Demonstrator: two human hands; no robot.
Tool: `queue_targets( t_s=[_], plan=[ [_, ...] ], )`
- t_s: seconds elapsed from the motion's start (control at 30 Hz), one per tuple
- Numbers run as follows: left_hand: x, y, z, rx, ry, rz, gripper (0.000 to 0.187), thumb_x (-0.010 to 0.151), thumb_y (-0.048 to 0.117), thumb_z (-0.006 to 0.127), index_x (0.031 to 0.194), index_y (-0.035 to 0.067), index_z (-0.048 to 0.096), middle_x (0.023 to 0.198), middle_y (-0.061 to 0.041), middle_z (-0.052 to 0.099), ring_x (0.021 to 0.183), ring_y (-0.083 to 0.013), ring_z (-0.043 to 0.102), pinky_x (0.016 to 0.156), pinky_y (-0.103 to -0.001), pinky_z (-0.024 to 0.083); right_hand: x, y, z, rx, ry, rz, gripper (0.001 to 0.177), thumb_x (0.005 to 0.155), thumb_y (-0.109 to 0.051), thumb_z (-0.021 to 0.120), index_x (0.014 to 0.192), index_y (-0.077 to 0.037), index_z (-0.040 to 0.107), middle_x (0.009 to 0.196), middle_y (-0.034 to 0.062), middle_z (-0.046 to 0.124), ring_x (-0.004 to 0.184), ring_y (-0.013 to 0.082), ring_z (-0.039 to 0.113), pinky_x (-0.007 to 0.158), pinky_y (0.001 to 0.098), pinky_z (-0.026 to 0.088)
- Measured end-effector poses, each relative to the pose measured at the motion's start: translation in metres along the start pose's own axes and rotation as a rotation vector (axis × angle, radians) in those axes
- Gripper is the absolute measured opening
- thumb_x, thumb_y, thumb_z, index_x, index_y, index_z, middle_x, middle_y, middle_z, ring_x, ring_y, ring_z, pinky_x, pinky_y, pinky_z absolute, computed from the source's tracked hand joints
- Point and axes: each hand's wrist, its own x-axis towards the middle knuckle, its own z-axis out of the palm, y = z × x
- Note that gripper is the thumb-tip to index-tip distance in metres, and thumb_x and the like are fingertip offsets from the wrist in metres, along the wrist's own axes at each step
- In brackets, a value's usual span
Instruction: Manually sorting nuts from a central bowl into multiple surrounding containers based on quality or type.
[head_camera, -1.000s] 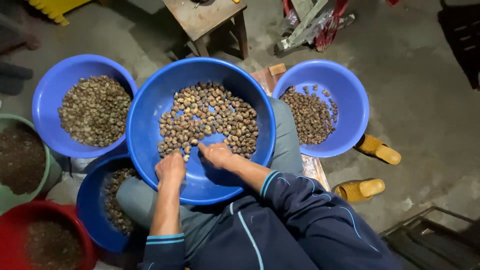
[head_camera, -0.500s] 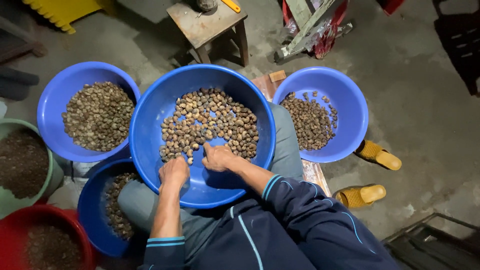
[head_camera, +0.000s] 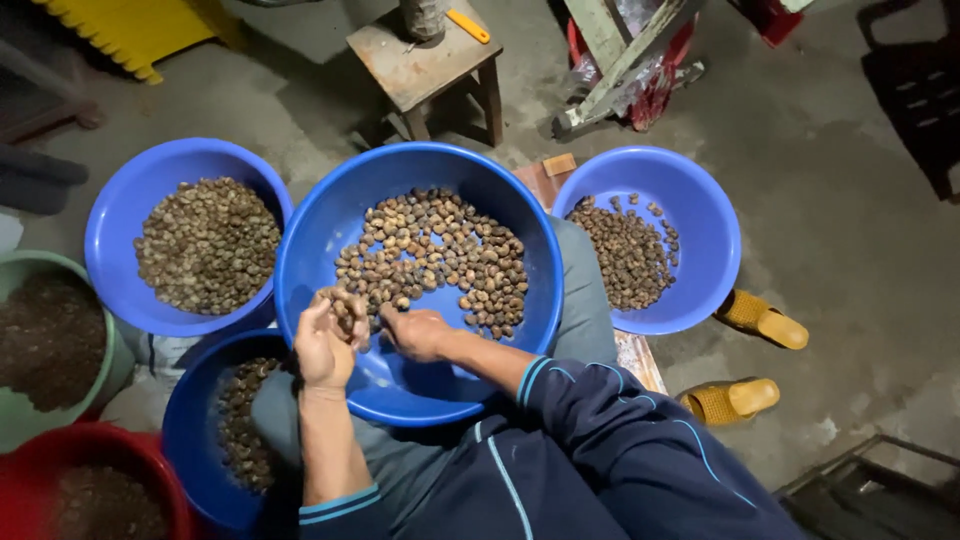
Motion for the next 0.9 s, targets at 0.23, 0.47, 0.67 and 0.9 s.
queue_targets(
  t_s=[0.23, 0.47, 0.67, 0.9],
  plan=[
    [0.006, -0.010, -0.007, 0.134, 0.142, 0.035, 0.027, 0.107, 0.032, 0.053, 0.098, 0.009, 0.064, 0.078, -0.015, 0.065, 0.058, -0.0222, 0.059, 0.041, -0.025, 0.037, 0.005, 0.002, 0.020, -0.396, -0.088, -0.078, 0.037, 0.106, -0.033, 0.022, 0.136, -0.019, 0.039, 0.111, 0.0119, 0.077, 0.104, 0.0329, 0.075, 0.093, 0.0501, 0.057],
    [0.007, -0.014, -0.001, 0.249, 0.178, 0.087, 0.015, 0.103, 0.014, 0.060, 0.113, 0.004, 0.065, 0.084, -0.013, 0.068, 0.062, -0.0165, 0.065, 0.043, -0.020, 0.044, 0.019, 0.029, 0.053, -0.575, 0.110, -0.105, 0.041, 0.103, -0.035, 0.030, 0.138, -0.023, 0.049, 0.091, -0.0003, 0.077, 0.084, 0.0207, 0.077, 0.076, 0.0392, 0.063],
    [0.002, -0.017, 0.006, 0.530, 0.310, 0.083, 0.016, 0.098, 0.008, 0.056, 0.108, 0.004, 0.068, 0.065, -0.006, 0.056, 0.049, -0.0117, 0.052, 0.035, -0.021, 0.039, -0.006, 0.034, -0.009, 0.099, 0.074, -0.002, 0.046, 0.103, -0.047, 0.044, 0.125, -0.007, 0.043, 0.082, 0.0200, 0.071, 0.083, 0.0433, 0.073, 0.068, 0.0556, 0.059],
    [0.040, -0.094, -0.068, 1.940, 0.162, -0.396, 0.043, 0.091, 0.053, 0.062, 0.114, 0.017, 0.069, 0.107, -0.020, 0.078, 0.107, -0.0421, 0.074, 0.086, -0.061, 0.057, 0.007, 0.077, -0.039, 1.286, 0.140, 0.019, 0.053, 0.097, -0.024, 0.051, 0.146, -0.004, 0.049, 0.082, 0.0214, 0.064, 0.059, 0.0273, 0.064, 0.047, 0.0403, 0.061]
  ],
)
